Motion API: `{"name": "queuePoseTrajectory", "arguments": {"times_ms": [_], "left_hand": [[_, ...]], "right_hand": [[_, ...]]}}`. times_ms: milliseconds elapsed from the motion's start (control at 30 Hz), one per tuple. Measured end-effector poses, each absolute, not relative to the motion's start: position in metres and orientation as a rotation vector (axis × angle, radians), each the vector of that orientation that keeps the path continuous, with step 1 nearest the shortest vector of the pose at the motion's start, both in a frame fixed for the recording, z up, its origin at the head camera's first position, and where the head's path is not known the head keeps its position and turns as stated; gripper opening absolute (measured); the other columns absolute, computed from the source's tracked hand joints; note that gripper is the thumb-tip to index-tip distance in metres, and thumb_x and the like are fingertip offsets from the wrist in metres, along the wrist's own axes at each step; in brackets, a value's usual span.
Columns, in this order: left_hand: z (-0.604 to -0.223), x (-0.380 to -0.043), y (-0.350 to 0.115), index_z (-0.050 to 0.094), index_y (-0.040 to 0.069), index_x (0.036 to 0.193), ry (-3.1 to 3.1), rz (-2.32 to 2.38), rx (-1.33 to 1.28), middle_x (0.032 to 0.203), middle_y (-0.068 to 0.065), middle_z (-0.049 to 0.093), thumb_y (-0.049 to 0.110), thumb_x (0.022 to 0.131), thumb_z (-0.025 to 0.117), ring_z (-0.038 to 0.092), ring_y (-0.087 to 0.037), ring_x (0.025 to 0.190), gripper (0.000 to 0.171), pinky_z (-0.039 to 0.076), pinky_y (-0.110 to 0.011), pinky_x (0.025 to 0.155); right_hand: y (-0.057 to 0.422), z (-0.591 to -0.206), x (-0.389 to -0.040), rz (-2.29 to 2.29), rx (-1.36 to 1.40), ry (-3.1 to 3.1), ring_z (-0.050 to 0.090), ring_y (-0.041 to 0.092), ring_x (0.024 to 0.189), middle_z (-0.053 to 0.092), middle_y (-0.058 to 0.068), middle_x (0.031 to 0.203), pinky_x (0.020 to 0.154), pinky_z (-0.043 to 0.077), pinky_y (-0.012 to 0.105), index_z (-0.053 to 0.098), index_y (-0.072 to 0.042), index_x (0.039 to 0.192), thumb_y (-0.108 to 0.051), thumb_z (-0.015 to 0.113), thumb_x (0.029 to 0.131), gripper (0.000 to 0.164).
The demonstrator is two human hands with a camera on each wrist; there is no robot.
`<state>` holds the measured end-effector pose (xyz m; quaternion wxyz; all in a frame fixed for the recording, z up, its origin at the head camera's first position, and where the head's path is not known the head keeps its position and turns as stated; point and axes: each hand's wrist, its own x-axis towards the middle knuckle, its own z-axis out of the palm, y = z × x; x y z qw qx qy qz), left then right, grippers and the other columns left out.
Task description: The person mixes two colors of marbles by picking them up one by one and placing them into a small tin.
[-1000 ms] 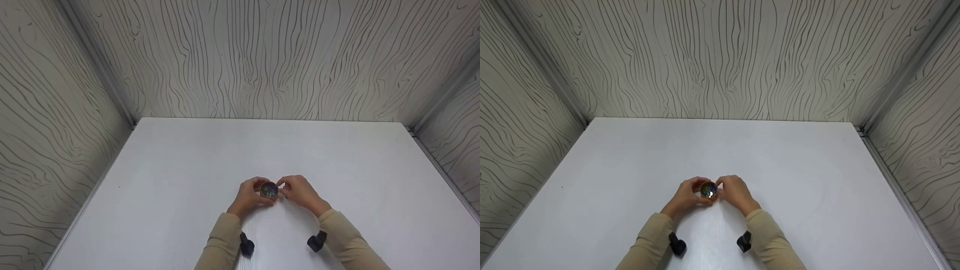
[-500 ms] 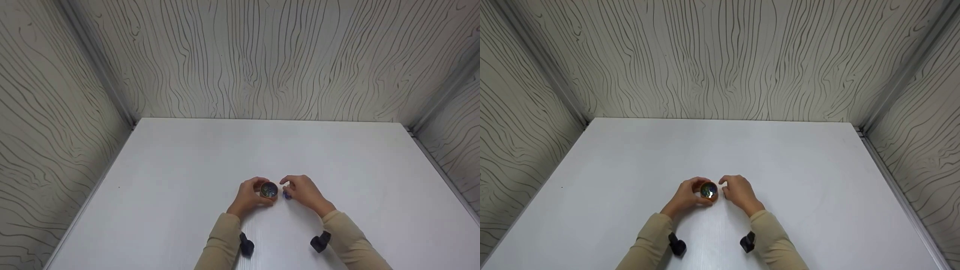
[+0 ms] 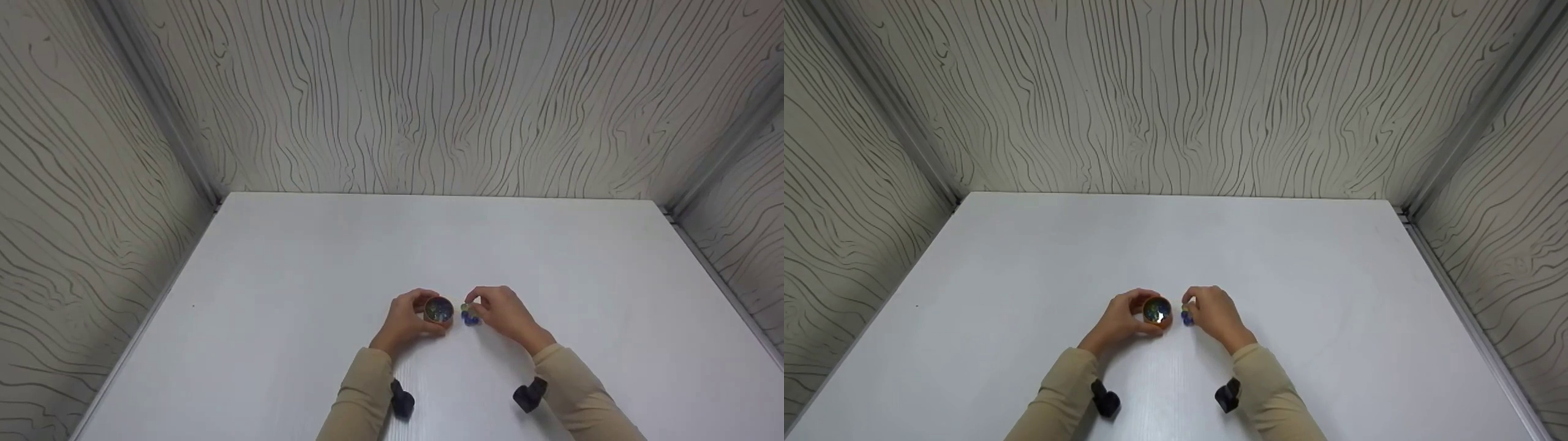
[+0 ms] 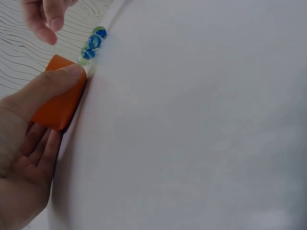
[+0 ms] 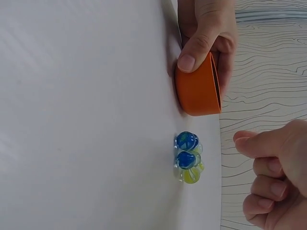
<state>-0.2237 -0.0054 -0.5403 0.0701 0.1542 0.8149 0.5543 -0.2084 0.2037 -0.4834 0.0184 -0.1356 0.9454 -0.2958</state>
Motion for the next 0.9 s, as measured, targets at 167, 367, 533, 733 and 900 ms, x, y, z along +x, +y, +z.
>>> {"name": "queuePoseTrajectory", "arguments": {"times_ms": [167,367,533,733,900], "left_hand": [[-0.542,-0.224,-0.006,0.064,0.006,0.116,2.446,1.674,0.466,0.114,-0.011,0.070,0.008,0.062,0.089,0.065,-0.025,0.112,0.059,0.055,-0.028,0.097],[-0.541,-0.223,-0.006,0.063,0.005,0.118,2.431,1.689,0.471,0.116,-0.012,0.069,0.008,0.063,0.089,0.065,-0.025,0.113,0.061,0.055,-0.027,0.098],[-0.542,-0.224,-0.006,0.063,0.005,0.118,2.433,1.686,0.491,0.115,-0.012,0.070,0.008,0.064,0.088,0.065,-0.025,0.112,0.060,0.055,-0.025,0.097],[-0.542,-0.225,-0.006,0.064,0.004,0.117,2.438,1.685,0.485,0.115,-0.013,0.070,0.008,0.063,0.088,0.065,-0.026,0.113,0.059,0.055,-0.028,0.098],[-0.542,-0.224,-0.006,0.063,0.004,0.117,2.433,1.690,0.489,0.115,-0.013,0.069,0.007,0.063,0.088,0.065,-0.027,0.114,0.059,0.055,-0.029,0.099]], "right_hand": [[0.207,-0.484,-0.208,-0.896,-0.411,2.970,0.035,0.006,0.054,0.042,-0.005,0.056,0.050,0.028,0.017,0.073,-0.007,0.093,-0.001,0.065,0.085,0.013],[0.209,-0.484,-0.209,-0.867,-0.354,2.958,0.039,0.009,0.059,0.046,-0.002,0.060,0.052,0.029,0.018,0.073,-0.009,0.094,-0.003,0.066,0.086,0.013],[0.210,-0.482,-0.209,-0.852,-0.317,2.953,0.041,0.010,0.062,0.047,-0.001,0.061,0.053,0.030,0.018,0.073,-0.009,0.097,-0.005,0.066,0.087,0.013],[0.213,-0.482,-0.208,-0.848,-0.323,2.959,0.041,0.010,0.062,0.049,-0.001,0.062,0.054,0.030,0.018,0.073,-0.008,0.098,-0.006,0.066,0.087,0.013],[0.217,-0.486,-0.208,-0.835,-0.309,2.968,0.041,0.010,0.062,0.052,0.000,0.063,0.054,0.030,0.018,0.073,-0.008,0.097,-0.008,0.068,0.086,0.012]]}}
